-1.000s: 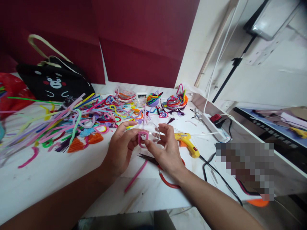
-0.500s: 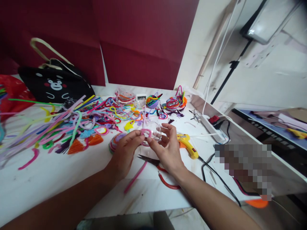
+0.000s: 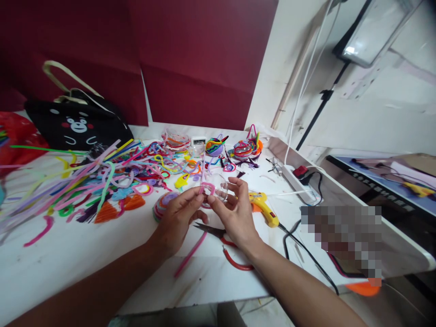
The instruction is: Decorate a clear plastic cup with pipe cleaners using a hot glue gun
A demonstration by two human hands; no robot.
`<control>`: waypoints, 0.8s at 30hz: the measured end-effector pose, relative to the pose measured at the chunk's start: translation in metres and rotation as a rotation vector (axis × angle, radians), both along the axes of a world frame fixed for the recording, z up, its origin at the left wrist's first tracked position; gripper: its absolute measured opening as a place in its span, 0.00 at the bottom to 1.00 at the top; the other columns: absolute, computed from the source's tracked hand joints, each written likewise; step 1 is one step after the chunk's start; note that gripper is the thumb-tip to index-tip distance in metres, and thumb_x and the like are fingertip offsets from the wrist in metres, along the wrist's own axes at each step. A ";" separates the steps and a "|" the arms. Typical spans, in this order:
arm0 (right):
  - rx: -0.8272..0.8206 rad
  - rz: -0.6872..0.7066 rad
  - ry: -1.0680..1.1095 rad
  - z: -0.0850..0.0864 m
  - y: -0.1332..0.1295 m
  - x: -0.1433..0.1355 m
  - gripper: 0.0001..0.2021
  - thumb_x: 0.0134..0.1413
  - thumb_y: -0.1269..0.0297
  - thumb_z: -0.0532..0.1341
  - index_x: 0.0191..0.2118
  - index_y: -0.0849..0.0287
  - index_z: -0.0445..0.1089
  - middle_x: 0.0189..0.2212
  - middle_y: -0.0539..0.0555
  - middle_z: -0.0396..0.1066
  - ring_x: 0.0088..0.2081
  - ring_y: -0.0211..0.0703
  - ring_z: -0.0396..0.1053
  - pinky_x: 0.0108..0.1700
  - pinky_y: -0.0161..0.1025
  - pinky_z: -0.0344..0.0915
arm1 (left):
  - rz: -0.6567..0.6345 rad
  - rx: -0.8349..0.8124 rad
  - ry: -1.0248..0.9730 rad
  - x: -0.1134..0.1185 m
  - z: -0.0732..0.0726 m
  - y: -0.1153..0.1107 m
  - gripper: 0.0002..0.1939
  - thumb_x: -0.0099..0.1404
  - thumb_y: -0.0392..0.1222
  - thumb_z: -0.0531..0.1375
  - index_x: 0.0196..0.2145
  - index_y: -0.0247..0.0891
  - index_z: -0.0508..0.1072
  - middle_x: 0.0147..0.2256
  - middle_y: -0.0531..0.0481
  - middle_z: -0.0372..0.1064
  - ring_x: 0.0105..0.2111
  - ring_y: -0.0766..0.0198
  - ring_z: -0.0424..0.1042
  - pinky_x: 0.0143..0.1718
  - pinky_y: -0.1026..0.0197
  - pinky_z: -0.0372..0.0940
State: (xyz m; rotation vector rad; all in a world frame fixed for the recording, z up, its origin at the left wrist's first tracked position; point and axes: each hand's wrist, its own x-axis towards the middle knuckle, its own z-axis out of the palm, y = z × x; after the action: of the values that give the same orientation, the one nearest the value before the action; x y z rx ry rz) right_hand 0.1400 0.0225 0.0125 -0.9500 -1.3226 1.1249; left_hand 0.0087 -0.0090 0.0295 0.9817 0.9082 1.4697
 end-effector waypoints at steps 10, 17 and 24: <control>-0.010 0.022 -0.013 0.003 -0.002 0.000 0.31 0.47 0.53 0.69 0.54 0.50 0.55 0.52 0.57 0.62 0.51 0.49 0.70 0.46 0.45 0.73 | 0.034 -0.020 -0.072 -0.002 -0.003 0.003 0.04 0.58 0.40 0.66 0.30 0.37 0.77 0.30 0.50 0.72 0.32 0.65 0.71 0.36 0.63 0.69; 0.095 -0.017 -0.100 0.002 -0.001 -0.001 0.30 0.48 0.51 0.68 0.54 0.51 0.56 0.54 0.59 0.63 0.52 0.51 0.69 0.46 0.48 0.72 | 0.046 -0.030 -0.132 -0.003 0.000 0.005 0.04 0.57 0.38 0.66 0.30 0.36 0.78 0.30 0.50 0.73 0.33 0.65 0.72 0.37 0.63 0.69; 0.593 -0.181 -0.026 0.037 -0.026 0.030 0.07 0.59 0.64 0.61 0.43 0.49 0.65 0.48 0.56 0.70 0.53 0.52 0.68 0.53 0.57 0.66 | 0.123 -0.063 -0.110 -0.005 0.005 0.007 0.06 0.54 0.40 0.67 0.29 0.34 0.77 0.31 0.46 0.75 0.36 0.59 0.74 0.33 0.62 0.69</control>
State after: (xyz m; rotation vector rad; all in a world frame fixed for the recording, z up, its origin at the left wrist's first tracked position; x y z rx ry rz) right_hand 0.1698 -0.0038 0.0494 -0.6247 -1.4438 0.5292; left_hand 0.0037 -0.0019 0.0348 0.8023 0.9422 1.5727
